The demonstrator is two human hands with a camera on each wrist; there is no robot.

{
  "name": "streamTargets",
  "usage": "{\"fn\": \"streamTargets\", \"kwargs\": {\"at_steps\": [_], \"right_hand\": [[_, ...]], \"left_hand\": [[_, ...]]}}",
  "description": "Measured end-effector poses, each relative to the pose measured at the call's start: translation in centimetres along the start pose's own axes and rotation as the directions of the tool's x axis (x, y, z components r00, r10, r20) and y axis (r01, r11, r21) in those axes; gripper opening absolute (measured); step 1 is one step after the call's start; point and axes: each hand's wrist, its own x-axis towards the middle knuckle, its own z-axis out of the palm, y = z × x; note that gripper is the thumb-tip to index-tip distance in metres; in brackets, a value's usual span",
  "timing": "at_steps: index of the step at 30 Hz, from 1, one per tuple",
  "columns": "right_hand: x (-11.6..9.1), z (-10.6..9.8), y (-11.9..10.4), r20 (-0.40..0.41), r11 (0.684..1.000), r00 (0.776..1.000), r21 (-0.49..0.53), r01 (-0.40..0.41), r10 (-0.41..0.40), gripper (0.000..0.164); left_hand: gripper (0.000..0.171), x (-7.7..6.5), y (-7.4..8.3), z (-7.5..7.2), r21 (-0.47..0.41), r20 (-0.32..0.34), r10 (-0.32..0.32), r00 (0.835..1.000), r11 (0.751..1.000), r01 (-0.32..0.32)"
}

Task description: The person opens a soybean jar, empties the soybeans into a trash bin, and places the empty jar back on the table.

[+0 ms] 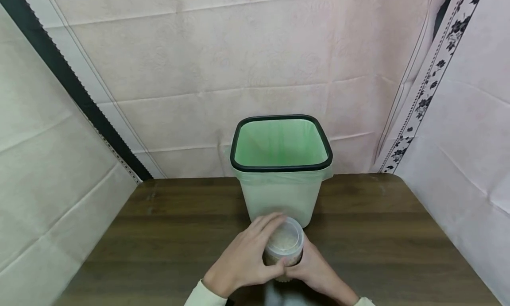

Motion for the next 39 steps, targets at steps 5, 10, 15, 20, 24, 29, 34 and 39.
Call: {"fn": "streamTargets", "kwargs": {"at_steps": [5,10,15,20,24,29,34,39], "right_hand": [[-0.1,0.2,-0.2,-0.002,0.999,1.000,-0.038,0.006,-0.006,0.099],[-0.1,0.5,-0.2,-0.041,0.996,0.999,-0.087,0.026,-0.029,0.104],[0.0,0.3,-0.1,-0.075,0.978,0.990,-0.182,0.101,-0.116,0.109],[0.2,0.2,-0.1,-0.035,0.990,0.997,-0.124,0.066,-0.071,0.104],[0.3,0.1,0.0,0.009,0.996,0.998,-0.061,0.067,-0.067,0.097],[0.6,0.3,0.2,0.031,0.994,0.993,-0.017,0.111,-0.110,0.095],[0.9,0.6,0.2,0.037,0.989,0.991,0.085,0.125,-0.128,0.097],[0.6,0.4,0.2,-0.037,0.991,0.992,0.053,0.126,-0.124,0.094]], "left_hand": [[0.086,-0.7,-0.1,-1.0,-0.023,0.006,-0.068,0.998,0.997,0.068],[0.101,-0.3,-0.2,-0.3,-0.087,-0.017,-0.185,0.982,0.979,0.183],[0.105,0.4,0.0,1.3,-0.155,-0.048,-0.152,0.987,0.978,0.143],[0.096,0.1,-0.3,1.0,-0.247,0.000,-0.077,0.997,0.966,0.075],[0.095,0.1,-0.1,0.7,-0.237,-0.023,-0.164,0.986,0.959,0.154],[0.096,0.6,0.4,0.6,-0.177,-0.128,-0.254,0.959,0.957,0.230],[0.086,0.5,-0.4,-0.9,-0.192,-0.292,-0.253,0.922,0.960,0.202],[0.084,-1.0,-2.2,-2.6,-0.139,-0.281,-0.283,0.917,0.957,0.253]]}}
